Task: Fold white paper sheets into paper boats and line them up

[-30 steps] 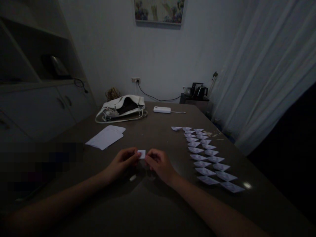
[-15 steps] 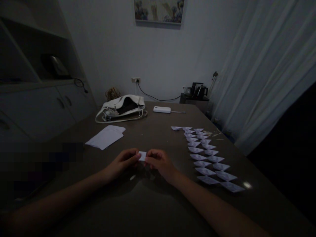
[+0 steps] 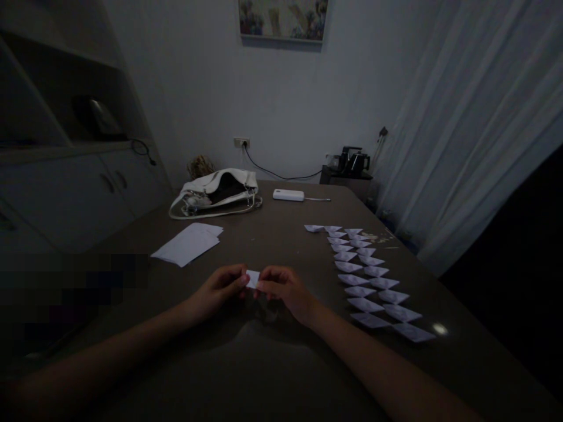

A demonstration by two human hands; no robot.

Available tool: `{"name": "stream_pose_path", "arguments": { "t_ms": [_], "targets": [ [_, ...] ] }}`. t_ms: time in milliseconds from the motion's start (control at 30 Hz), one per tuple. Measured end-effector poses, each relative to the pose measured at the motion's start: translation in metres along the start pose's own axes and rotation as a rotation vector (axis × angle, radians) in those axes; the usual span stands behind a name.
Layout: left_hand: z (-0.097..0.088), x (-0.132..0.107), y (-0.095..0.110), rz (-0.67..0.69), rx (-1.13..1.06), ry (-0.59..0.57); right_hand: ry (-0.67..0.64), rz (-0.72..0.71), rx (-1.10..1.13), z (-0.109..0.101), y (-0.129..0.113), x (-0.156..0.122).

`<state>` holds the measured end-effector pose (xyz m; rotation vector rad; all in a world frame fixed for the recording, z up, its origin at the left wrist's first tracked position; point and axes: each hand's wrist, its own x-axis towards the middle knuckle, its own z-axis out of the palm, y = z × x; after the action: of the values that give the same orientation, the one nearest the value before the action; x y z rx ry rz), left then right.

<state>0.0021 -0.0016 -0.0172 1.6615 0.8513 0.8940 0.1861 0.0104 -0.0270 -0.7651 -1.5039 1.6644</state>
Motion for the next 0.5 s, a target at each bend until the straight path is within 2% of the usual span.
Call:
{"name": "stream_pose_path", "arguments": {
  "t_ms": [233,433,500],
  "targets": [
    [0.001,-0.001,0.003,-0.018,-0.005,-0.006,-0.012,-0.046,-0.022,0.002,0.001,0.000],
    [0.003,-0.007,0.013,0.016,0.232,-0.086,0.057,-0.100,-0.157,0.008,-0.001,-0.002],
    [0.004,-0.007,0.014,0.039,0.302,-0.081,0.072,-0.113,-0.197,0.009,-0.002,-0.002]
  ]
}}
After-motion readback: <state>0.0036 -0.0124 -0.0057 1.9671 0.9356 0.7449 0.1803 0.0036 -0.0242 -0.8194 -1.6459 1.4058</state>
